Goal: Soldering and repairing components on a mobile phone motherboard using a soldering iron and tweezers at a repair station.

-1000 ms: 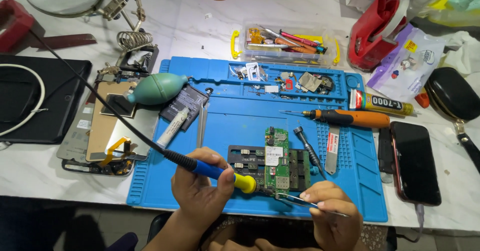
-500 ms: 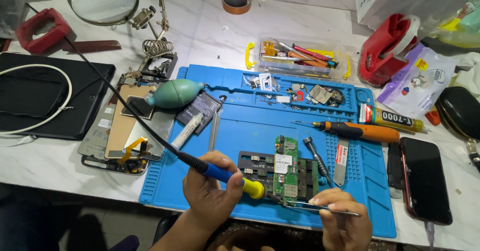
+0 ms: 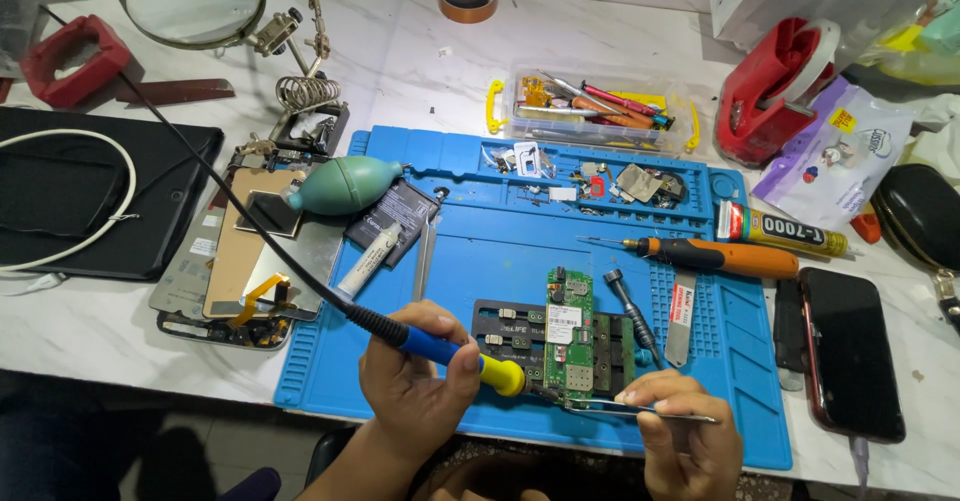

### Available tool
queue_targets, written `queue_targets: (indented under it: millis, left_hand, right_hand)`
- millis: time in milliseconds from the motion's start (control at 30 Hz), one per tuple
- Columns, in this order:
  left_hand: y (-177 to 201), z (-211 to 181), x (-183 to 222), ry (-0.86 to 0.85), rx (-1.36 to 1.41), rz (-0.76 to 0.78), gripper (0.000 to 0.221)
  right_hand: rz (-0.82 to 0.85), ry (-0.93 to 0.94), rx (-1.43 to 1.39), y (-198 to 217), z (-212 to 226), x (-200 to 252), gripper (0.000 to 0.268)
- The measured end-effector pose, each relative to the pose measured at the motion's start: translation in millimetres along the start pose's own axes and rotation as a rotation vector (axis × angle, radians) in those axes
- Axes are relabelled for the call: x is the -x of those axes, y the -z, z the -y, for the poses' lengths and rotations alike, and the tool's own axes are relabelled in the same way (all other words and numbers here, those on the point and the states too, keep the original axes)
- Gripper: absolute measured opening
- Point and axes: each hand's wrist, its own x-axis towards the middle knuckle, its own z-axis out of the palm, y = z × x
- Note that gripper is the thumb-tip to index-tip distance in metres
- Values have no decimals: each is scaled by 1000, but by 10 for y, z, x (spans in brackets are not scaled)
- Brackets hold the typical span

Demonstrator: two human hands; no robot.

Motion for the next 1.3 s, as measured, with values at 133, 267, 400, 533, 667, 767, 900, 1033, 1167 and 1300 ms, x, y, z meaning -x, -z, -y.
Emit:
queue_targets:
  millis: [133,267,400,533,667,767,900,1033,1167,1300]
  left_hand:
    - [-2,6,-2,4,2,-1,16]
    - [-29,7,7,5,9,-31,18]
    - [-59,-15,-5,16,6,-45,20]
    - [-63,-18,-13,9,-27,-32,19]
    - [-61,-15,-8,10,-32,-30,20]
    - [-66,-4,1,25,-26,-29,20]
    - [-62,2,2,30,-31,-13,20]
    - [-47,34,19,48,-35,-9,20]
    - [-33,46,15,57,-50,29,22]
    - [-30,43,3,66,-56,52,23]
  right_hand:
    - [45,7,-19,33,-17,-42,7]
    - [134,96,-18,64,-22,-97,8]
    - [177,109,6,78,-2,-131,8]
    - [178,122,-17,73,-4,-143,9]
    - [180,127,-2,69,-7,-139,9]
    - [172,144,-2,66,-11,-136,9]
    - [169,156,-8,57,-10,-143,9]
    - [175,157,-3,57,-12,-142,9]
    - [180,162,5,55,-15,-134,9]
    - [178,161,4,48,-13,-134,9]
